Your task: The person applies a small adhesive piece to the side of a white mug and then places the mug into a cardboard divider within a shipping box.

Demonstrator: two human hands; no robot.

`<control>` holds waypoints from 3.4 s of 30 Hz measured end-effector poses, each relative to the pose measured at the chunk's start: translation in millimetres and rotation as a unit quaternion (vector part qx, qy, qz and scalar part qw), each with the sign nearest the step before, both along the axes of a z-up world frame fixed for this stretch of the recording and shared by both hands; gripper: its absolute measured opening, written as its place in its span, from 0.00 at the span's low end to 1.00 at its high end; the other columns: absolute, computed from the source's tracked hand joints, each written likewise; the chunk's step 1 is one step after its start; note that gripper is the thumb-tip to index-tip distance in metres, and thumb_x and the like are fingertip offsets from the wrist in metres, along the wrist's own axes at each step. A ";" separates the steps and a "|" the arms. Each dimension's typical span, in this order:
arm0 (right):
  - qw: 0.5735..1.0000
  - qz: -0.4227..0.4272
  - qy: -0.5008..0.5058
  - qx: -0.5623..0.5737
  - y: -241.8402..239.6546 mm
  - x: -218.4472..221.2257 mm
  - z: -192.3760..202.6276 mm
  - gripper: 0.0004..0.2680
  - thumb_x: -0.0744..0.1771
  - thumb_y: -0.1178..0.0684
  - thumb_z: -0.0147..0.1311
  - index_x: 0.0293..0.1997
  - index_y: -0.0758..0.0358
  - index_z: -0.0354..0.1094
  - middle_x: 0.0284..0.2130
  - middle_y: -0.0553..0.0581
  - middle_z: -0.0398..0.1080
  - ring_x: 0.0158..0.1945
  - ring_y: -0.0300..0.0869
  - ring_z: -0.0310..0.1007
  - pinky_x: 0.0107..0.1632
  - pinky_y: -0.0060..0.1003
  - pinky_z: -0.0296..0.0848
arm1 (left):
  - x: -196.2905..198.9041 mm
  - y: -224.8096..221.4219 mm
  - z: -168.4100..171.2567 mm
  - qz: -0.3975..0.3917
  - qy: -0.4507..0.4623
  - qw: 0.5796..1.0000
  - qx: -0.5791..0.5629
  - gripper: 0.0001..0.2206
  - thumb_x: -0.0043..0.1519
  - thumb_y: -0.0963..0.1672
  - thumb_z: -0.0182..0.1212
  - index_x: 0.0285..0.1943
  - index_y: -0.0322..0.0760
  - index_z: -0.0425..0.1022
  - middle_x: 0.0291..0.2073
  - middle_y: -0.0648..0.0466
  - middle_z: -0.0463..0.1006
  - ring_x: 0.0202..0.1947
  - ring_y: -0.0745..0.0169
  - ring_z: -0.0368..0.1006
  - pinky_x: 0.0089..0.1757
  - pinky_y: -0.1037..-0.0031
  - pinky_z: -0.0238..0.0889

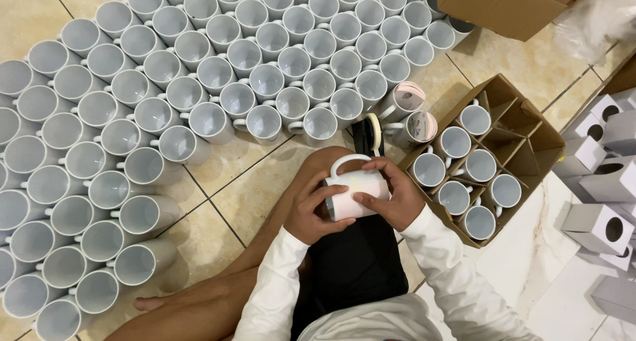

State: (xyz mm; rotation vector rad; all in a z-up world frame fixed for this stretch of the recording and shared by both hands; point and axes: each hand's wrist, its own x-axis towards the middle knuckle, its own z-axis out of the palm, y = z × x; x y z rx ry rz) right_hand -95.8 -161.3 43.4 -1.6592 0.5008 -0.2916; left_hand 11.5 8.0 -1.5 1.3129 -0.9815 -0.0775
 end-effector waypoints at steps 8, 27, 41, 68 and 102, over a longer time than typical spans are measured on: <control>0.984 -0.173 0.011 -0.042 -36.1 -35.1 -81.7 0.09 0.66 0.54 0.57 0.47 0.67 0.70 0.36 0.61 0.73 0.39 0.41 0.71 0.42 0.35 0.72 | 11.4 4.2 7.4 0.015 0.003 0.999 0.049 0.26 0.42 0.49 0.76 0.49 0.40 0.76 0.45 0.40 0.73 0.43 0.44 0.75 0.47 0.61 0.68; 0.880 -0.108 0.392 -0.246 -89.8 -9.2 -189.3 0.09 0.65 0.36 0.49 0.45 0.37 0.70 0.18 0.40 0.72 0.33 0.42 0.76 0.42 0.42 0.74 | 9.6 4.5 5.6 0.021 0.060 0.996 0.062 0.28 0.40 0.49 0.78 0.50 0.38 0.75 0.46 0.41 0.73 0.46 0.48 0.74 0.49 0.63 0.66; 0.880 -0.203 0.212 -0.373 -59.9 -34.5 -196.3 0.05 0.62 0.46 0.59 0.35 0.51 0.74 0.33 0.55 0.68 0.41 0.56 0.73 0.41 0.46 0.73 | 10.2 3.8 5.9 0.007 0.079 0.996 0.042 0.28 0.41 0.47 0.78 0.50 0.35 0.75 0.45 0.41 0.72 0.44 0.49 0.74 0.48 0.63 0.67; 0.925 -0.290 0.213 -0.122 -65.2 -38.0 -226.9 0.05 0.60 0.54 0.63 0.33 0.56 0.72 0.24 0.54 0.74 0.26 0.44 0.74 0.33 0.37 0.71 | 10.1 -0.3 -4.7 -0.014 0.090 0.996 0.001 0.28 0.41 0.46 0.78 0.50 0.31 0.74 0.45 0.41 0.70 0.46 0.52 0.72 0.50 0.64 0.64; 0.963 -0.267 -0.033 0.007 74.8 -20.6 -26.3 0.18 0.59 0.58 0.66 0.31 0.58 0.48 0.19 0.60 0.72 0.12 0.37 0.63 0.18 0.27 0.64 | 4.9 3.9 10.9 0.028 0.098 0.994 0.038 0.26 0.42 0.49 0.76 0.50 0.39 0.75 0.44 0.46 0.74 0.47 0.51 0.72 0.51 0.64 0.63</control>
